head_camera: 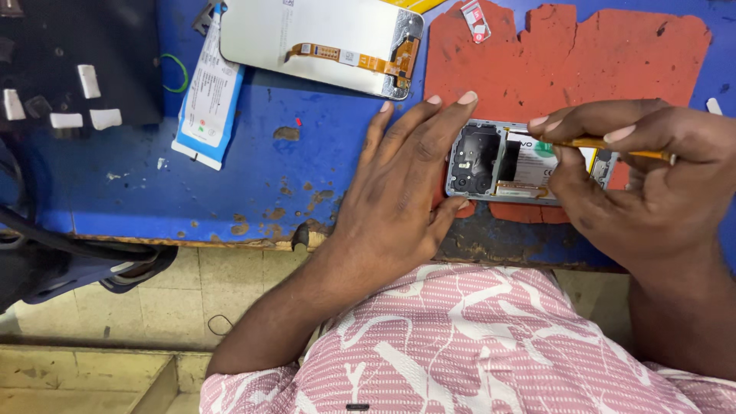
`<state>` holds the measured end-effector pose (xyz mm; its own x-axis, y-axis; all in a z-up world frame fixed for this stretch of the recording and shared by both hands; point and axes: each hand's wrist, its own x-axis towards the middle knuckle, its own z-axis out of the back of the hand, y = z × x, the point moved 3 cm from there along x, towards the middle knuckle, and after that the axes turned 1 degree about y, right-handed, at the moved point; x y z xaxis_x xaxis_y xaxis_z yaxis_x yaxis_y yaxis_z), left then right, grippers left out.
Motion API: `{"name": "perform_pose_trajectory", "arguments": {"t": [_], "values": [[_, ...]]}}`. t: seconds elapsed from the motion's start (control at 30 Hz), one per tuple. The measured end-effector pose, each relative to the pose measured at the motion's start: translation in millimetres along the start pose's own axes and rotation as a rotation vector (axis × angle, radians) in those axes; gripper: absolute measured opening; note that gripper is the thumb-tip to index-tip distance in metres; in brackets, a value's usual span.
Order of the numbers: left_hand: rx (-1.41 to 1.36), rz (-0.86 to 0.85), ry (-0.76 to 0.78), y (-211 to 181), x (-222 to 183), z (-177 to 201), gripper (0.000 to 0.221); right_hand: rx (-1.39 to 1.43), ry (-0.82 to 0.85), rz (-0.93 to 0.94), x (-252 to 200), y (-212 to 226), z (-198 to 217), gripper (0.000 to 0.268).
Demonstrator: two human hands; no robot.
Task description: The person removes the back cover of a smartphone, then uses a screwdriver to unscrew and remove internal components including the battery and camera module. The person handles the phone and tools throughout the process.
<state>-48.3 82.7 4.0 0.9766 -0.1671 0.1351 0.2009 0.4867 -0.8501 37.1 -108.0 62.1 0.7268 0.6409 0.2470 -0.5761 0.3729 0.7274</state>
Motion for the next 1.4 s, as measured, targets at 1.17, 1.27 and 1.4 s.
{"name": "perform_pose_trajectory", "arguments": {"t": [1.17, 1.27, 1.4], "values": [[0.013, 0.022, 0.006, 0, 1, 1, 0.096, -0.594, 0.358, -0.207, 34, 10, -14, 0.015], [0.007, 0.025, 0.002, 0, 2, 2, 0.096, -0.445, 0.228, -0.100, 36, 13, -14, 0.014], [0.009, 0.020, -0.005, -1, 3, 3, 0.095, -0.282, 0.262, 0.096, 35, 15, -6, 0.006]]}}
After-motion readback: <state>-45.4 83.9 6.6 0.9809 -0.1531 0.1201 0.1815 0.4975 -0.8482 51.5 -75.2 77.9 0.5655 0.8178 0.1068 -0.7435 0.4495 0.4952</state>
